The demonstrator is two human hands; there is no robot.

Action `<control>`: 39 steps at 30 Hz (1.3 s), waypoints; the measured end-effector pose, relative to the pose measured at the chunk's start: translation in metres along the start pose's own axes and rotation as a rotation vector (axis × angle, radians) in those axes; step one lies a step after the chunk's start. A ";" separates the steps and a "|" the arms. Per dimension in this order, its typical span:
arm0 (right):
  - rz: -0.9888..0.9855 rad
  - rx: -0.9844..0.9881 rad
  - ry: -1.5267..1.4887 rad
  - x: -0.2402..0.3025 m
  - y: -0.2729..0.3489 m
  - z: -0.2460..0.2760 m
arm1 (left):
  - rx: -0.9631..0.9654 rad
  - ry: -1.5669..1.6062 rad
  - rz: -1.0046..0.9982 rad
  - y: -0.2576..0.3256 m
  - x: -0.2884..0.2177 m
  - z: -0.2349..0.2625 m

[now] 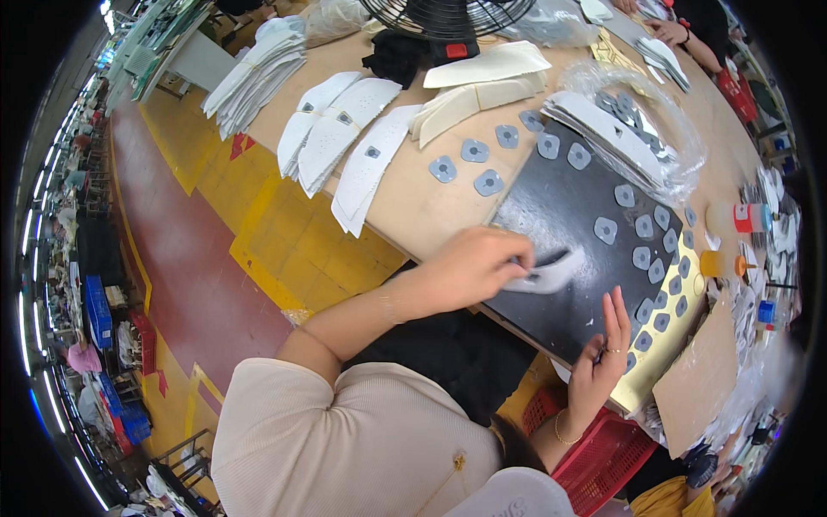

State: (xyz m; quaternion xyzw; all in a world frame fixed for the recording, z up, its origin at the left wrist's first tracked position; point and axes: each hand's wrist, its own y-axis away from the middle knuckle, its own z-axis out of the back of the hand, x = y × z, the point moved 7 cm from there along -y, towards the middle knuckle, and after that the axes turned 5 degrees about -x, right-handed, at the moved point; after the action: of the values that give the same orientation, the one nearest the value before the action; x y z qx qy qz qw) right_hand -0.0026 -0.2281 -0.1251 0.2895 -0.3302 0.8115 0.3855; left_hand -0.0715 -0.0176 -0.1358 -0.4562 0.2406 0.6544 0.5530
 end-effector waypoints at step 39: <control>-0.194 0.014 -0.020 -0.030 -0.016 0.010 | -0.073 -0.695 -0.107 -0.253 0.068 -0.013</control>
State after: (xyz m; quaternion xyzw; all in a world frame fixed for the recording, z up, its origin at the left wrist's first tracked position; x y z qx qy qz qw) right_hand 0.0287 -0.2410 -0.1353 0.3310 -0.2985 0.7697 0.4571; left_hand 0.1727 0.0751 -0.1520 -0.2376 -0.0097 0.7488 0.6187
